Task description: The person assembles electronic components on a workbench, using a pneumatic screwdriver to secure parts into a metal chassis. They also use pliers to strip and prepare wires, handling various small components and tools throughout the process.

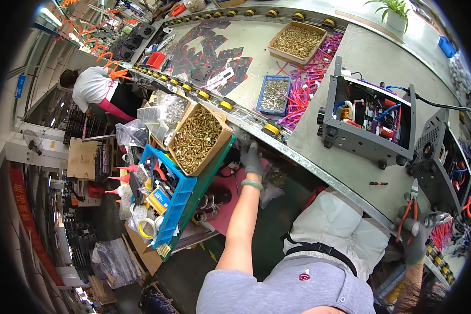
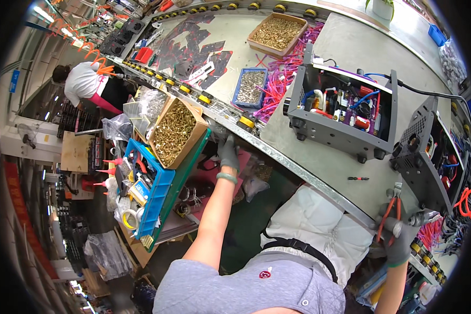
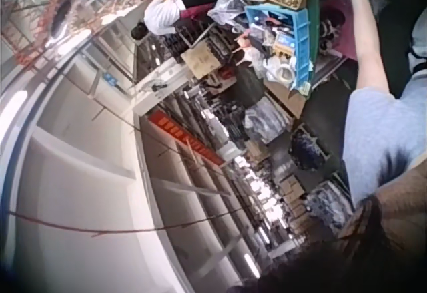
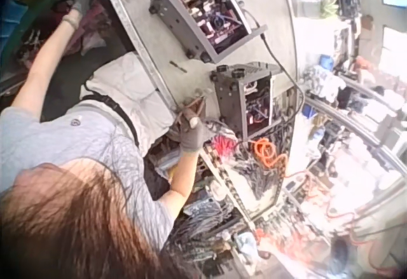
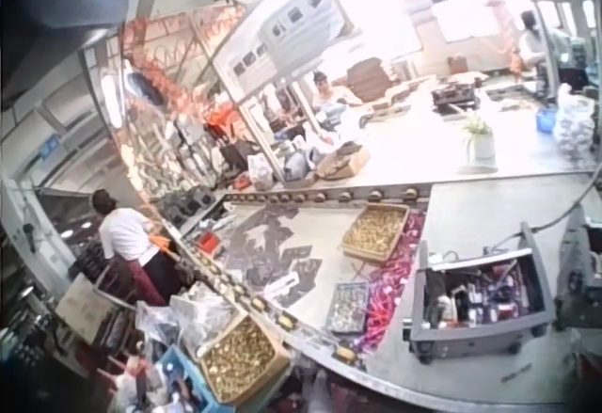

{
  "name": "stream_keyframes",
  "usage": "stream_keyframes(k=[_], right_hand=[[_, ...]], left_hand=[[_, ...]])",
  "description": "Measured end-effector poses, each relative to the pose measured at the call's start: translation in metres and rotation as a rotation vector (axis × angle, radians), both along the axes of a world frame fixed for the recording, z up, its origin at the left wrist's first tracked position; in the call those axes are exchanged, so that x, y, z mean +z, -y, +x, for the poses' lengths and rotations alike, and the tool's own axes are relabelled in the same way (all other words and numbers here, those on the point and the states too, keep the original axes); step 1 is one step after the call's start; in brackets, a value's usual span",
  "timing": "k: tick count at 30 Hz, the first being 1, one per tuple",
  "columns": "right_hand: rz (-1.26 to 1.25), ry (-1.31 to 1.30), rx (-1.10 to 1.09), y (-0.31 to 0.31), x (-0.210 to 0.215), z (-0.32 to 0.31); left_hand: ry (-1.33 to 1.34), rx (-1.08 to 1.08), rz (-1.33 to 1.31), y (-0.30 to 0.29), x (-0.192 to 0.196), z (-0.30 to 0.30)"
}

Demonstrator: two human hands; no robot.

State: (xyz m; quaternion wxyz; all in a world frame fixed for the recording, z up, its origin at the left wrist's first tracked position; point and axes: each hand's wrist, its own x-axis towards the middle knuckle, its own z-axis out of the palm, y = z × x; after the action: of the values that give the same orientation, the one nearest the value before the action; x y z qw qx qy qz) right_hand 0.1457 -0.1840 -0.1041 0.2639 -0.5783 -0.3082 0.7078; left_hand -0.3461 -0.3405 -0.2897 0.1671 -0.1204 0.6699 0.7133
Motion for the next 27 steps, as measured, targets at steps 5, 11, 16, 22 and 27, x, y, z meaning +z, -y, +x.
stream_keyframes(k=[5, 11, 16, 22, 27], right_hand=[[-0.018, -0.230, 0.356, 0.016, 0.022, -0.072], [0.281, -0.100, 1.325, 0.017, 0.011, -0.196], [0.536, 0.014, 1.519, 0.039, -0.024, -0.307], [1.005, 0.232, 1.704, 0.069, -0.069, -0.394], [0.883, 0.278, 1.841, 0.069, -0.072, -0.415]], left_hand=[[0.067, 0.000, 0.093, 0.018, -0.021, -0.002], [0.066, -0.122, 0.255, 0.061, 0.021, 0.033], [0.005, -0.339, 0.297, 0.094, 0.048, 0.016], [0.030, -0.528, 0.124, 0.109, 0.075, -0.001], [0.061, -0.572, 0.021, 0.121, 0.066, -0.012]])
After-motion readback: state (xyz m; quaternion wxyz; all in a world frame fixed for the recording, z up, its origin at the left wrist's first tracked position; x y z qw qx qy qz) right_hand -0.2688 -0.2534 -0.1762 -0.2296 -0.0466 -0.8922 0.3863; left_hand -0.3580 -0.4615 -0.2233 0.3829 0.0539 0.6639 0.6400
